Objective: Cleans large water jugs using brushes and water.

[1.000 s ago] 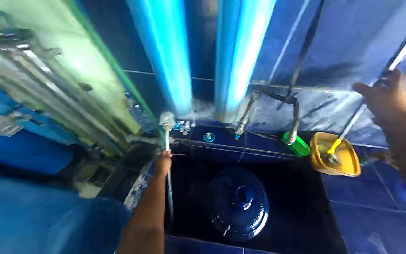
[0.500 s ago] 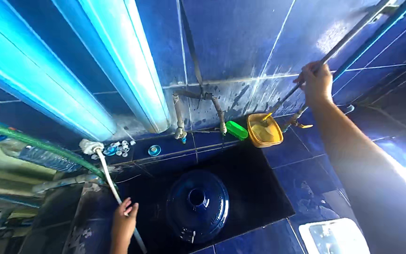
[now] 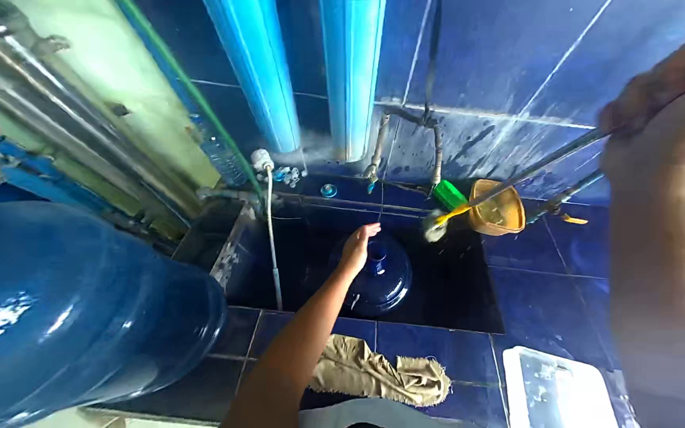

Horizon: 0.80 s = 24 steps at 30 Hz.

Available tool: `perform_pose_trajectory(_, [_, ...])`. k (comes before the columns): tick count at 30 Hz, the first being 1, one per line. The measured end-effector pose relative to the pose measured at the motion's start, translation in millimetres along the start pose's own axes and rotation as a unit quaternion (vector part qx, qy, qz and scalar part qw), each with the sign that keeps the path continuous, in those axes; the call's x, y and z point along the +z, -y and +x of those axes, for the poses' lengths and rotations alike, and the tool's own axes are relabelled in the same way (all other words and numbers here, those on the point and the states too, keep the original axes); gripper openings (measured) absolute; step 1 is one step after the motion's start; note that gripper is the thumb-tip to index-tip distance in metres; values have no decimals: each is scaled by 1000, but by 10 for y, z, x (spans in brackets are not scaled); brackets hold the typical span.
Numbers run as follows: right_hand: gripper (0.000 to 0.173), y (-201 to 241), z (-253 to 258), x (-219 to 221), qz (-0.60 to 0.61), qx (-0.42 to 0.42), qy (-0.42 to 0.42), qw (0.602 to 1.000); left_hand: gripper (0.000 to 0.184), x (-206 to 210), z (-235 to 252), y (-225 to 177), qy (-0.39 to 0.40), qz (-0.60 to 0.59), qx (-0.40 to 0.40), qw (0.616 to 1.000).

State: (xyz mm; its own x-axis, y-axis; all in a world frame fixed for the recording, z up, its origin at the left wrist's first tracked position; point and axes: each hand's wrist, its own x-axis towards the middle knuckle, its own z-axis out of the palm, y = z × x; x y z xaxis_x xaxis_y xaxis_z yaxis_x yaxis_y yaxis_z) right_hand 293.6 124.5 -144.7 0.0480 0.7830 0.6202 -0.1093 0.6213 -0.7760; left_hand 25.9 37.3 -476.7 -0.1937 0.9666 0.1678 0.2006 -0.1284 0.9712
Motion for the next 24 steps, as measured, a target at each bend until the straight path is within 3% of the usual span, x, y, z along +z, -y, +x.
perform_pose_trajectory(5, [47, -5, -622, 933, 87, -16, 77, 993, 66, 232, 5, 31, -53, -98, -15, 994])
perform_pose_trajectory(8, [41, -200, -880, 1191, 106, -34, 88, 990, 63, 235, 25, 129, -46, -108, -17, 993])
perform_pose_trajectory(11, [37, -259, -1058, 1326, 115, -41, 77, 989, 46, 216, 13, 268, -19, -77, 35, 996])
perform_pose_trajectory(12, [37, -315, -1143, 1346, 101, -26, 77, 992, 55, 222, -5, 357, -12, -82, 46, 995])
perform_pose_trajectory(15, [50, -774, -1483, 1361, 45, 58, 92, 993, 103, 247, -59, 507, -7, -70, 44, 997])
perform_pose_trajectory(17, [63, -1224, -1698, 1377, 42, 155, 118, 980, 100, 230, -54, 450, -1, -25, 33, 999])
perform_pose_trajectory(19, [76, -1563, -1865, 1417, 47, 269, 163, 948, 81, 167, -1, 244, 35, 54, -18, 998])
perform_pose_trajectory(21, [80, -1650, -1906, 1433, 27, 359, 261, 896, 77, 96, 100, 107, 90, 150, -57, 983])
perform_pose_trajectory(24, [60, -1315, -1704, 1426, -65, 369, 519, 768, 79, -59, 48, 72, 135, 207, -35, 968])
